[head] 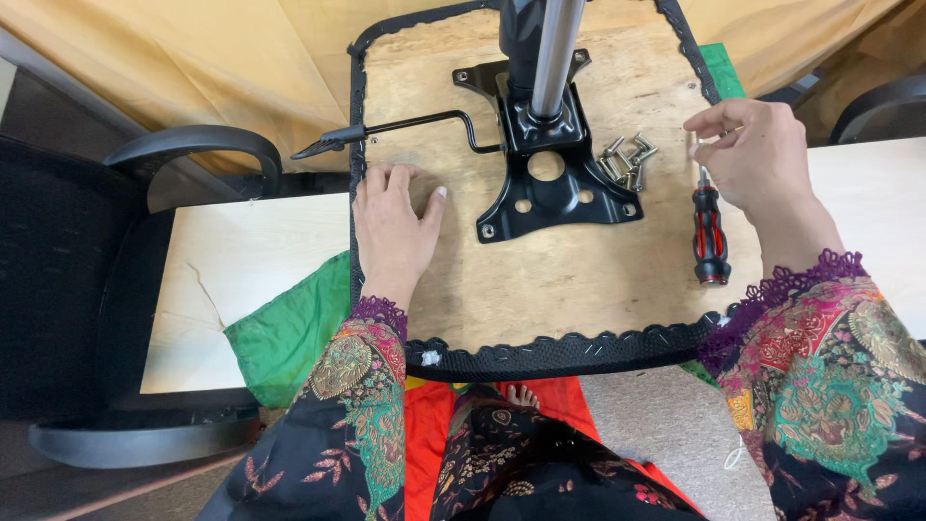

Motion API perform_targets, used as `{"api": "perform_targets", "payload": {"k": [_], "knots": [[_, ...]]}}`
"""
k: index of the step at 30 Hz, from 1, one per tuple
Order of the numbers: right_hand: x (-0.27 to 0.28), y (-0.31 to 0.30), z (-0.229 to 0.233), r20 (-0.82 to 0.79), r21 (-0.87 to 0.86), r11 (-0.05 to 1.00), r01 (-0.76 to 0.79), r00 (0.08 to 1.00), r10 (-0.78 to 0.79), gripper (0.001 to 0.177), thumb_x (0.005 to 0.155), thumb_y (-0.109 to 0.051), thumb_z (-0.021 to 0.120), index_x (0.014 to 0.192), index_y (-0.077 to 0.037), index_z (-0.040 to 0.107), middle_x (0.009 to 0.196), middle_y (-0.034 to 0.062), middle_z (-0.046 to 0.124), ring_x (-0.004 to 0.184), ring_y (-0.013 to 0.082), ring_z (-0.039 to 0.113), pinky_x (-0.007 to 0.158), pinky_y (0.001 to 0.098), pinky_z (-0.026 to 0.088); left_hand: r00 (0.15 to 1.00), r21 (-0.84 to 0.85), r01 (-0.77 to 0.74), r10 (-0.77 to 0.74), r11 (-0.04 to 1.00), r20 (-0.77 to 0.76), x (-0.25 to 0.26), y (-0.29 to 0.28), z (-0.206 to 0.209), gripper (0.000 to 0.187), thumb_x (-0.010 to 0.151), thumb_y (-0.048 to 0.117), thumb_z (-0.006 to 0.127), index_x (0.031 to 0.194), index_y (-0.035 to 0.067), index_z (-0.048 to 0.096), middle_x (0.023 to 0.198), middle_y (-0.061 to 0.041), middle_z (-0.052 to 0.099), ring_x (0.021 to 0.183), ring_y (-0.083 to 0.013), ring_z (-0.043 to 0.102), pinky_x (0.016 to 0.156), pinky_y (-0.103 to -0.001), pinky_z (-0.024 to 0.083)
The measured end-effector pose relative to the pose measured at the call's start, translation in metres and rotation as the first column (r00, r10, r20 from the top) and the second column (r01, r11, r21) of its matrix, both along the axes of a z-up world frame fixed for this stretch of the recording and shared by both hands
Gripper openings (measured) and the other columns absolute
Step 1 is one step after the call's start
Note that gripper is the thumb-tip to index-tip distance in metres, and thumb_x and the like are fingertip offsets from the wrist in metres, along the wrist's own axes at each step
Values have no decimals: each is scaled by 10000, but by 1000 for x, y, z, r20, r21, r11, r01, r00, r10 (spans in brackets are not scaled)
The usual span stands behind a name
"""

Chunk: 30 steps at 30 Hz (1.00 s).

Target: The person uses a screwdriver to fasten screws into a black metal chair base mounted on a wooden board. They tighten multiple screws around the base and then adjust the central gas lift cylinder.

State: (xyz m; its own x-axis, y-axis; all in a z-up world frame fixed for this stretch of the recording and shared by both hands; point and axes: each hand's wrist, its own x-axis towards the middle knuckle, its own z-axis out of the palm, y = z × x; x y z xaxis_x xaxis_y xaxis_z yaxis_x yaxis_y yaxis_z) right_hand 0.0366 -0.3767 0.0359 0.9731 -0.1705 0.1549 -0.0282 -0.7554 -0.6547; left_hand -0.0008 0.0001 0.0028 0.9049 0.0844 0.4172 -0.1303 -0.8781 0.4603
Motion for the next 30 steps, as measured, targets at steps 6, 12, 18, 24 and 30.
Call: {"api": "perform_targets", "payload": {"k": [6, 12, 18, 24, 30], "knots": [[1, 1, -12, -53, -71, 997, -44, 998, 40, 185, 870, -40, 760, 1039, -95, 809, 899, 66, 757, 780, 170, 698, 712, 336, 552, 1000, -8, 3, -3, 1000, 1, -1, 0, 1, 345, 899, 304, 756, 1157, 96, 661, 1195, -102, 581, 1158, -337, 541, 1041, -450, 417], [6, 13, -23, 47, -82, 992, -91, 994, 95, 220, 841, -31, 763, 1048, -94, 800, 919, 71, 763, 817, 157, 708, 747, 324, 556, 1000, -11, 4, -4, 1000, 10, -1, 0, 0, 344, 898, 306, 758, 1154, 96, 665, 1191, -104, 580, 1158, -340, 539, 1041, -451, 414], [13, 33, -25, 134, -234, 961, -148, 974, 183, 171, 843, -78, 797, 1010, -114, 809, 985, 127, 731, 964, 301, 641, 871, 425, 523, 1000, -16, 1, -1, 1000, -2, 0, 1, 0, 352, 897, 308, 756, 1158, 92, 661, 1194, -105, 580, 1151, -338, 538, 1040, -450, 414], [25, 53, -36, 184, -324, 921, -218, 940, 287, 170, 832, -74, 778, 986, -132, 822, 1038, 132, 711, 1062, 384, 548, 967, 467, 471, 1000, -15, 1, -1, 1000, 6, -1, 0, 1, 357, 891, 308, 756, 1159, 91, 662, 1189, -108, 582, 1151, -340, 542, 1038, -449, 415], [37, 58, -40, 131, -375, 901, -216, 950, 282, 151, 810, -79, 767, 941, -123, 827, 1014, 143, 720, 1055, 379, 583, 976, 460, 477, 1000, -29, -3, 2, 1000, -9, -1, 0, 2, 355, 892, 303, 755, 1163, 93, 665, 1193, -104, 592, 1146, -336, 546, 1034, -451, 414]]}}
